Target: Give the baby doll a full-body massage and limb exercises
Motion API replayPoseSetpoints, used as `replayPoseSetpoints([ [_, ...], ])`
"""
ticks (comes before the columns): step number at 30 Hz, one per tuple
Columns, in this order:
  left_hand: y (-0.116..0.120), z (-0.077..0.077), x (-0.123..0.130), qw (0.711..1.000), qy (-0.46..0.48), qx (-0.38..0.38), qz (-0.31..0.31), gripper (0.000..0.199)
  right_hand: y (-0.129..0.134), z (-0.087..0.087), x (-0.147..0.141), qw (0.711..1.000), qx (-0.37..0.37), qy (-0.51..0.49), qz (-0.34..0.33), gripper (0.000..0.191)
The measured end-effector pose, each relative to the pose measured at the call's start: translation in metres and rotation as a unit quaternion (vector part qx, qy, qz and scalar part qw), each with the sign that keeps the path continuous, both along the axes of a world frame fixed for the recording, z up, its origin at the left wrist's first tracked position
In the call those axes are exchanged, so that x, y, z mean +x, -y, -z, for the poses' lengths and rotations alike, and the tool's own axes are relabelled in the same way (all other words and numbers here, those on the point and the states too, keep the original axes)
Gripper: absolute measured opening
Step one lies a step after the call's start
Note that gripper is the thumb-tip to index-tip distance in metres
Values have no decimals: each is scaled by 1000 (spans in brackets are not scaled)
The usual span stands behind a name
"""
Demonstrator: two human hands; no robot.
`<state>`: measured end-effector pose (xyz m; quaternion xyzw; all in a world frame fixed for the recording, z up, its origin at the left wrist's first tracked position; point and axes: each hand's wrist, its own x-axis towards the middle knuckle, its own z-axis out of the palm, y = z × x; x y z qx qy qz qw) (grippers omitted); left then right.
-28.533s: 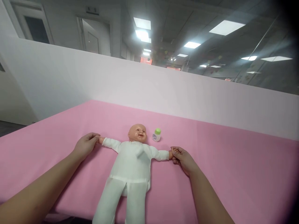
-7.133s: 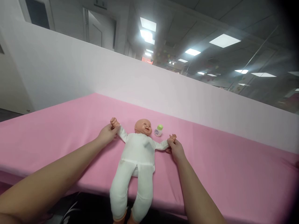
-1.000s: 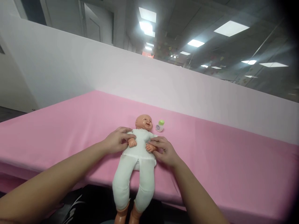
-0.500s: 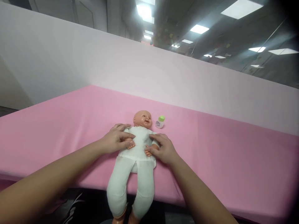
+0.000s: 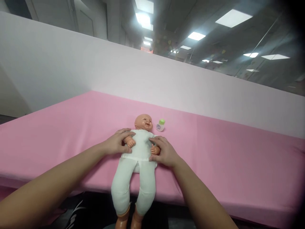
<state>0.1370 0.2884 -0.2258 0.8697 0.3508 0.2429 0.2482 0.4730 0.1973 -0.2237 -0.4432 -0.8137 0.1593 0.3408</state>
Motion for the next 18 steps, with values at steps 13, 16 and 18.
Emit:
replayPoseSetpoints([
  [13,-8,-19,-15,786,462,-332,-241,72,-24,12,44,790,-244,-509,238,67],
  [16,-9,-27,-24,741,510,-373,-227,61,-23,8,54,747,-290,-554,227,67],
  [18,-9,-30,-29,721,529,-395,-210,63,-22,5,56,739,-311,-558,213,75],
])
